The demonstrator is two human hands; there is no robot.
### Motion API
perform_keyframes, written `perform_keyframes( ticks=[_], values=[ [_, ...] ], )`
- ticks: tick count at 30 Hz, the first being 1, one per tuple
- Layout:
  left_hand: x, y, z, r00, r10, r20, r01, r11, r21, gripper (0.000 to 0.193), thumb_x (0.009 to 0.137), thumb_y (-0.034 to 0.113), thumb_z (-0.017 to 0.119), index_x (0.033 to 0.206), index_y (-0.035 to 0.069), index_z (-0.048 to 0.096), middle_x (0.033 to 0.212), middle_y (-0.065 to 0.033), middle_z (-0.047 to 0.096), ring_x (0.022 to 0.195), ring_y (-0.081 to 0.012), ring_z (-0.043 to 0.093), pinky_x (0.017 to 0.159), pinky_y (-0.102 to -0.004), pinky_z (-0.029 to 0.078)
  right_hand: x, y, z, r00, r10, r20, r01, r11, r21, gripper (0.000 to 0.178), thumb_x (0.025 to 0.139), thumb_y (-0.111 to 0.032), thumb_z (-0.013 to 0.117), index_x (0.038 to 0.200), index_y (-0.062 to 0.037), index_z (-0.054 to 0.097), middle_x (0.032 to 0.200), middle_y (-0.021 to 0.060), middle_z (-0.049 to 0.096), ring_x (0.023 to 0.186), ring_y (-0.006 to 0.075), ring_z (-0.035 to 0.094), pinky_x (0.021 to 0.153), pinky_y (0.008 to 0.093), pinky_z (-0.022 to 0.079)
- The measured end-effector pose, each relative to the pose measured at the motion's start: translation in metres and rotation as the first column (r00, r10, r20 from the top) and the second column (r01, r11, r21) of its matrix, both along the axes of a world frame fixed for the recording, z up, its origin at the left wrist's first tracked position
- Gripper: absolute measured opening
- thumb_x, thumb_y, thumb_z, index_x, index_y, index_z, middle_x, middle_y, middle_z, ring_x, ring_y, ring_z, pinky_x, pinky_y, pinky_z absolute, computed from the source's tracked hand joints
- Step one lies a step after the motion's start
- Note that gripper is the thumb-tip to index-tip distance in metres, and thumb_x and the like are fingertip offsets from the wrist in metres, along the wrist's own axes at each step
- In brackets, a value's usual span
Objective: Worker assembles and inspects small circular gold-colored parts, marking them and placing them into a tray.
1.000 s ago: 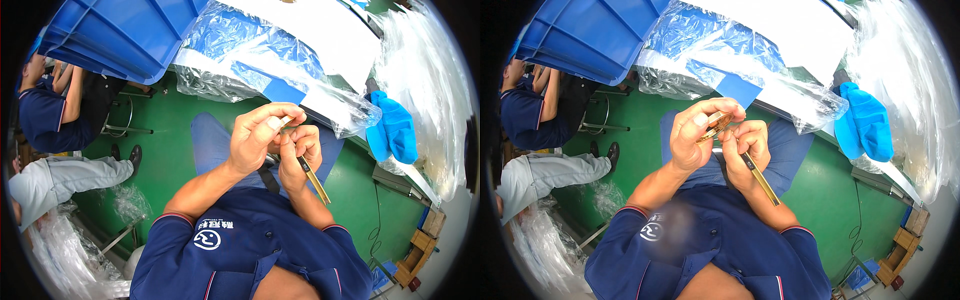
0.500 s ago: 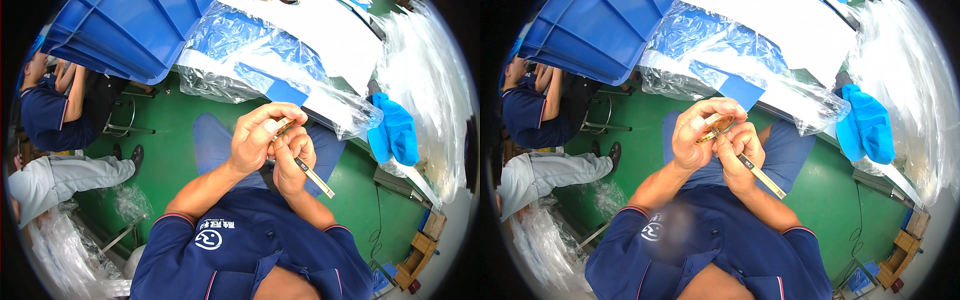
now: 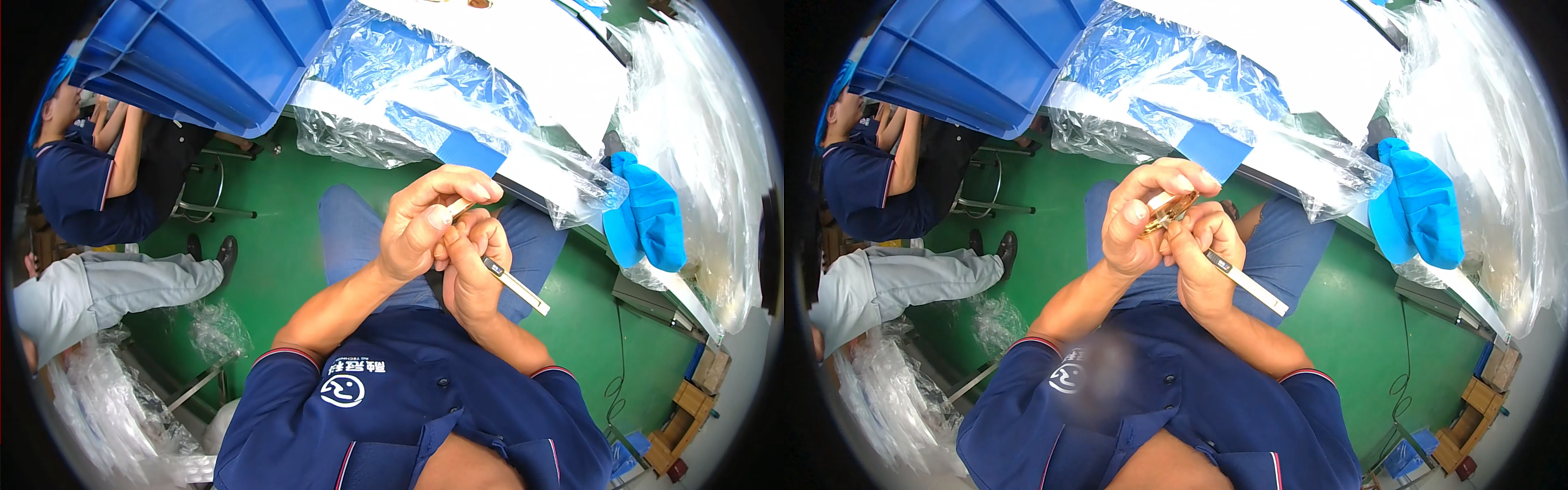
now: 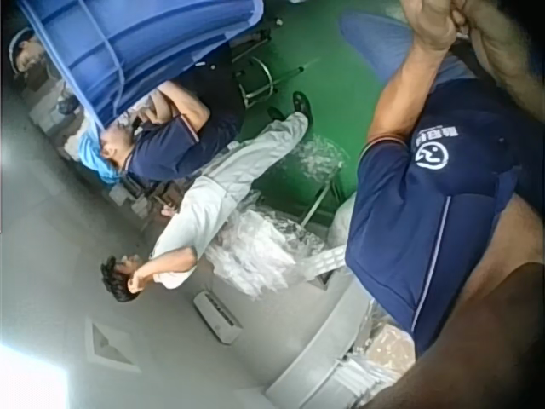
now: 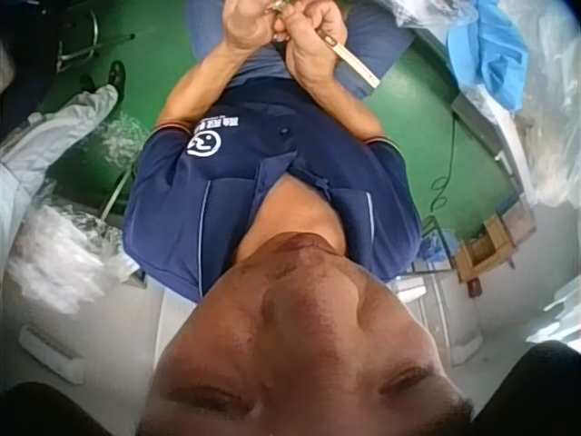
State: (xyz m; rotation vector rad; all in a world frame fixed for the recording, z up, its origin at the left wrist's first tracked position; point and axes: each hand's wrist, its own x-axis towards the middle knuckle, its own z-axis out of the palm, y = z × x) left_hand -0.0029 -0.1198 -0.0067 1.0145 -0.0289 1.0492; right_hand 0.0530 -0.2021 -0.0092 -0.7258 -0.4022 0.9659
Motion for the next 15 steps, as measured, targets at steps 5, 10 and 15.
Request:
perform_keyframes(
  ticks=[5, 10, 15],
  values=[
    [-0.0006, -0.0015, -0.0024, 1.0, 0.012, 0.006, -0.012, 1.0, 0.005, 0.033, 0.088, 0.024, 0.045, 0.102, -0.005, 0.054, 0.107, -0.02, 0.054, 0.088, -0.0165, 0.055, 0.075, -0.0259, 0.046, -0.0005, 0.0, -0.0012, 1.0, 0.017, -0.008, -0.017, 1.0, -0.009, 0.027, 0.083, 0.008, 0.053, 0.07, -0.0087, 0.036, 0.082, 0.0047, 0.047, 0.062, 0.0104, 0.053, 0.049, 0.0214, 0.043],
    [-0.0006, -0.0012, -0.0041, 0.999, 0.033, 0.007, -0.033, 0.999, 0.016, 0.032, 0.087, 0.023, 0.044, 0.101, -0.004, 0.053, 0.108, -0.0208, 0.052, 0.087, -0.0157, 0.054, 0.075, -0.0254, 0.045, 0.0011, 0.0003, -0.0053, 0.994, 0.08, -0.076, -0.078, 0.997, 0.025, 0.025, 0.083, 0.006, 0.053, 0.071, -0.0084, 0.037, 0.082, 0.0052, 0.048, 0.062, 0.0109, 0.053, 0.05, 0.0219, 0.044],
    [0.0043, -0.0007, 0.0004, 0.999, 0.027, 0.022, -0.026, 0.999, -0.023, 0.035, 0.088, 0.028, 0.046, 0.104, -0.002, 0.051, 0.11, -0.0213, 0.05, 0.092, -0.0169, 0.052, 0.076, -0.0251, 0.045, 0.0036, 0.0019, -0.0031, 0.979, 0.1, -0.177, -0.097, 0.995, 0.028, 0.023, 0.084, 0.005, 0.053, 0.073, -0.0088, 0.037, 0.083, 0.0057, 0.048, 0.064, 0.0143, 0.055, 0.051, 0.0241, 0.045]
  ],
)
